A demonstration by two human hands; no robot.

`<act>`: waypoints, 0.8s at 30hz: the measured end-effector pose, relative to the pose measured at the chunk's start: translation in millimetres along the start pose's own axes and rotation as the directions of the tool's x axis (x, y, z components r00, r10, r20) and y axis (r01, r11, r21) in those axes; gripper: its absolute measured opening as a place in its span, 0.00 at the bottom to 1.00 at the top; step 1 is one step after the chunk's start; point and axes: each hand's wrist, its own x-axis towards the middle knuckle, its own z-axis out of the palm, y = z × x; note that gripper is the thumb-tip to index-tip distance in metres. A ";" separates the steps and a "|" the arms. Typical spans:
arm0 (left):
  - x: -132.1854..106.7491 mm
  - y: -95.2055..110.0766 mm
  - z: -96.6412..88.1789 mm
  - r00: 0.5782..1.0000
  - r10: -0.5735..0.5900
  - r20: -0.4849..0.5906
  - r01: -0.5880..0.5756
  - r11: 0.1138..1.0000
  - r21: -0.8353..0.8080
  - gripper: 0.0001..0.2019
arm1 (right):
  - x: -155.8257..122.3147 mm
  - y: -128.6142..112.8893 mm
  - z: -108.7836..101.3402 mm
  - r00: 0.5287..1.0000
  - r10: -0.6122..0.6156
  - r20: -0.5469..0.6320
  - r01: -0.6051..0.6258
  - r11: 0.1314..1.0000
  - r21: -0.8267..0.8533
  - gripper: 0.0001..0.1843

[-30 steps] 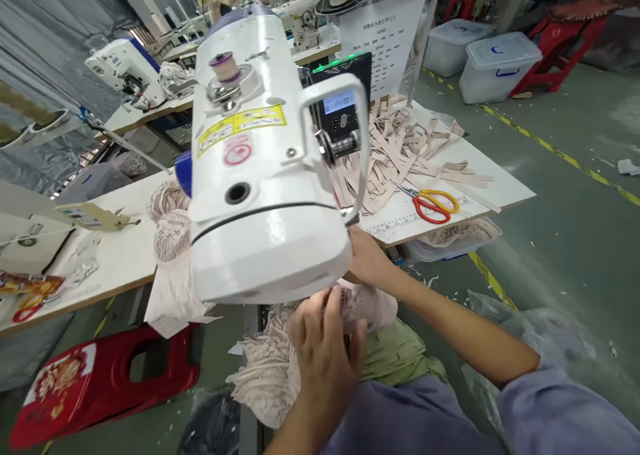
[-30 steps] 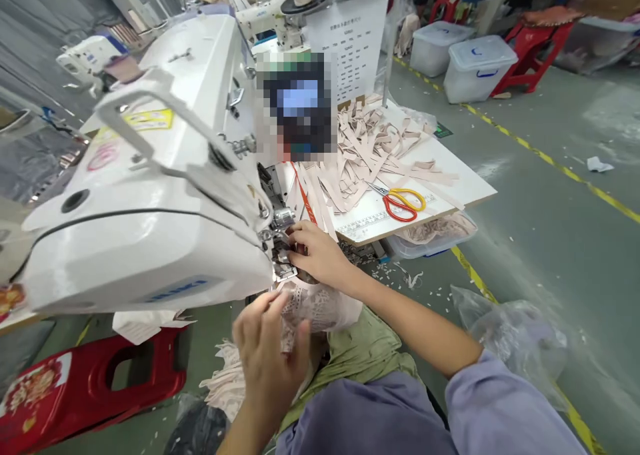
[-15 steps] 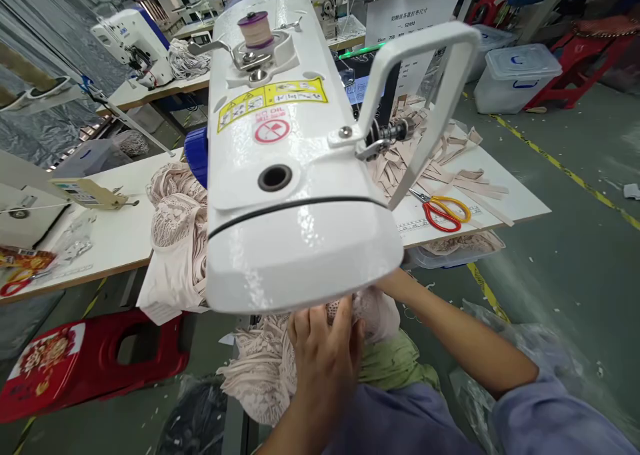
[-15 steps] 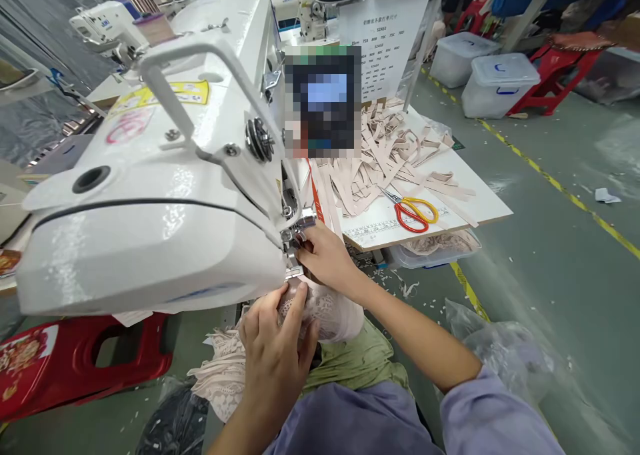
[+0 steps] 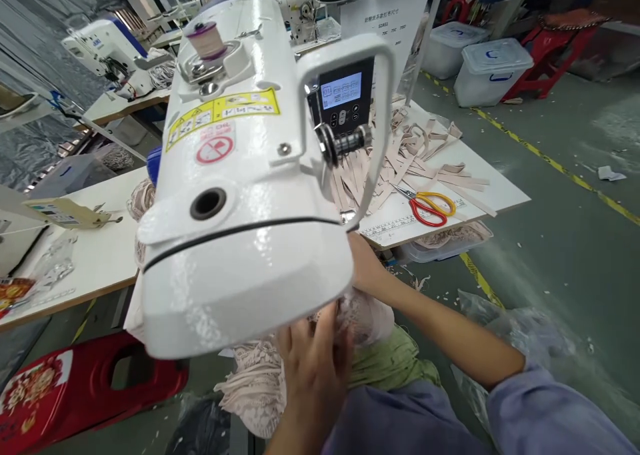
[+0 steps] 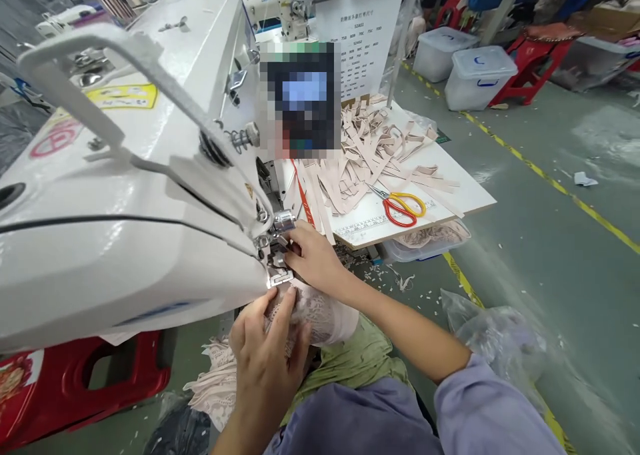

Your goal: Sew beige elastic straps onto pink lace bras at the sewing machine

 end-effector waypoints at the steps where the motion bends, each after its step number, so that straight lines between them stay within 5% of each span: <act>1: -3.6 -6.7 0.0 0.999 -0.025 -0.026 0.025 0.999 -0.031 0.22 | -2.4 -2.4 -1.7 1.000 0.004 -0.027 -0.003 0.999 0.039 0.04; 5: -11.8 -32.4 -0.3 0.962 -0.256 -0.090 0.233 0.949 -0.215 0.21 | -18.9 -4.0 -7.5 0.992 0.024 -0.125 0.002 0.979 0.203 0.07; 8: -9.7 -40.3 2.5 0.886 -0.456 0.082 0.431 0.746 -0.508 0.22 | -35.7 1.4 -7.9 0.988 0.057 -0.145 -0.024 0.976 0.217 0.08; 12: -8.3 -41.4 10.8 0.830 -0.479 0.286 0.523 0.488 -0.699 0.26 | -56.4 7.1 -4.5 0.988 0.080 -0.129 -0.046 0.967 0.249 0.08; 24: -18.1 -46.9 20.9 0.839 -0.479 0.257 0.501 0.498 -0.708 0.29 | -83.7 14.8 0.5 0.988 0.031 -0.151 0.011 0.963 0.271 0.19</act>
